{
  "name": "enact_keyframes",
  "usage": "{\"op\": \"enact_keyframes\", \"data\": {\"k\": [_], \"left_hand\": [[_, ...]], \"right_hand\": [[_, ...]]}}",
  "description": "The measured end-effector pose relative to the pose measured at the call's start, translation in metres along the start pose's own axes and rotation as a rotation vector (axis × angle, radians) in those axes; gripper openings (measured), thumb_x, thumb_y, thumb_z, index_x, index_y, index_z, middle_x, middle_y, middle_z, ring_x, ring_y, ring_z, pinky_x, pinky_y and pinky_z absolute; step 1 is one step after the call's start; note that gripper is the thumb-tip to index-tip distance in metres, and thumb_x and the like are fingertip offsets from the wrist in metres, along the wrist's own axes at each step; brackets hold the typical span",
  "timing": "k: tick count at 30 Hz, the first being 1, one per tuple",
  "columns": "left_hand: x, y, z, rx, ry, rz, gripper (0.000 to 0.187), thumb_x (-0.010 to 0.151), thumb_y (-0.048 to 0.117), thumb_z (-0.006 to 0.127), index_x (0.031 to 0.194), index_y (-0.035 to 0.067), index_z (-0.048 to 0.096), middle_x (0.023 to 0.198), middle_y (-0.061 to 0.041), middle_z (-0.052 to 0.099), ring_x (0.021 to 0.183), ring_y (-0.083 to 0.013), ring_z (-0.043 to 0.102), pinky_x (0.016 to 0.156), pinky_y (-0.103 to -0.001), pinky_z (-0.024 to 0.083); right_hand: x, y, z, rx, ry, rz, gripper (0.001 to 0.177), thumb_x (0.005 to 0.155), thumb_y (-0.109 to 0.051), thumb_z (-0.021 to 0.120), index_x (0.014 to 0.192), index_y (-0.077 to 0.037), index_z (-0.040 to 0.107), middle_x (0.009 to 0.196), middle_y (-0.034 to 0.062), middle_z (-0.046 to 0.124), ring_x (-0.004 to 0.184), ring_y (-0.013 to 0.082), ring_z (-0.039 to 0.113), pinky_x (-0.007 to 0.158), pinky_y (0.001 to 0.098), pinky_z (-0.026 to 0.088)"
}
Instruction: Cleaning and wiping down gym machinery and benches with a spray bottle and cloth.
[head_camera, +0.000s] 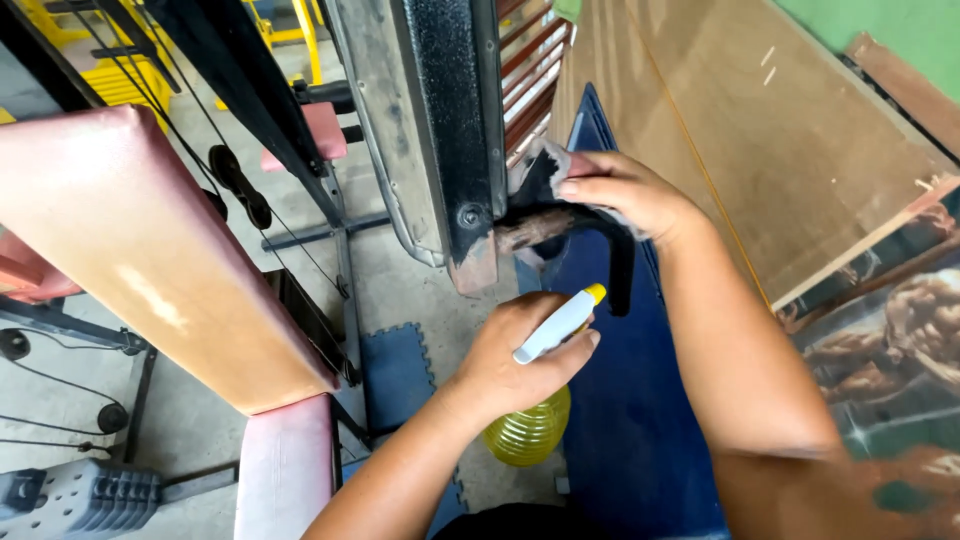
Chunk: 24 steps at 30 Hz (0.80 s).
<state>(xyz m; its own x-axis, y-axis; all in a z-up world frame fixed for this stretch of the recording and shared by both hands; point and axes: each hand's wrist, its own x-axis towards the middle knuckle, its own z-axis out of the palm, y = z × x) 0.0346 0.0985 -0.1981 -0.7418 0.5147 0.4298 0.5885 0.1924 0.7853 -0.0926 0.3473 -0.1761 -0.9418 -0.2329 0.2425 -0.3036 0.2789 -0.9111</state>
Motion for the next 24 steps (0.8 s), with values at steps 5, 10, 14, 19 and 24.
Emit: {"op": "enact_keyframes", "data": {"k": [5, 10, 14, 19, 24], "left_hand": [[0.001, -0.004, -0.007, 0.030, 0.118, -0.035, 0.022, 0.086, 0.027, 0.073, 0.100, 0.010, 0.073, 0.090, -0.012, 0.075, 0.083, -0.0303, 0.075, 0.075, -0.037, 0.059], [-0.001, -0.002, -0.007, 0.005, 0.170, -0.081, 0.021, 0.087, 0.027, 0.072, 0.100, 0.010, 0.073, 0.086, -0.012, 0.075, 0.081, -0.0292, 0.076, 0.073, -0.037, 0.059], [-0.005, -0.005, -0.007, 0.018, 0.225, -0.087, 0.021, 0.086, 0.025, 0.072, 0.098, 0.008, 0.073, 0.085, -0.012, 0.075, 0.081, -0.0300, 0.075, 0.072, -0.036, 0.059], [-0.015, -0.007, -0.008, -0.045, 0.264, -0.157, 0.022, 0.086, 0.024, 0.070, 0.102, 0.009, 0.073, 0.087, -0.012, 0.076, 0.080, -0.0277, 0.077, 0.073, -0.036, 0.060], [-0.022, -0.018, -0.003, 0.010, 0.316, -0.262, 0.023, 0.082, 0.027, 0.074, 0.099, 0.011, 0.074, 0.090, -0.013, 0.076, 0.084, -0.0300, 0.076, 0.075, -0.036, 0.060]], "right_hand": [[-0.003, 0.062, -0.023, 0.572, -0.186, 0.071, 0.055, 0.088, -0.028, 0.072, 0.133, 0.002, 0.062, 0.126, 0.0145, 0.069, 0.119, 0.0259, 0.063, 0.106, 0.0389, 0.048], [-0.031, 0.157, -0.019, 0.975, -0.127, 0.090, 0.067, 0.089, -0.040, 0.073, 0.141, 0.000, 0.056, 0.133, 0.0205, 0.065, 0.124, 0.0359, 0.061, 0.110, 0.0491, 0.046], [-0.069, 0.195, 0.007, 1.122, -0.171, 0.006, 0.093, 0.088, -0.057, 0.074, 0.153, 0.002, 0.046, 0.148, 0.0233, 0.056, 0.136, 0.0376, 0.055, 0.118, 0.0522, 0.040], [-0.118, 0.226, 0.010, 0.995, -0.047, 0.214, 0.092, 0.082, -0.061, 0.071, 0.153, -0.008, 0.044, 0.149, 0.0155, 0.054, 0.136, 0.0322, 0.053, 0.116, 0.0512, 0.039], [-0.109, 0.152, -0.035, 0.814, 0.511, 0.253, 0.070, 0.091, -0.056, 0.060, 0.147, -0.014, 0.053, 0.136, 0.0097, 0.065, 0.121, 0.0275, 0.064, 0.104, 0.0489, 0.047]]}}
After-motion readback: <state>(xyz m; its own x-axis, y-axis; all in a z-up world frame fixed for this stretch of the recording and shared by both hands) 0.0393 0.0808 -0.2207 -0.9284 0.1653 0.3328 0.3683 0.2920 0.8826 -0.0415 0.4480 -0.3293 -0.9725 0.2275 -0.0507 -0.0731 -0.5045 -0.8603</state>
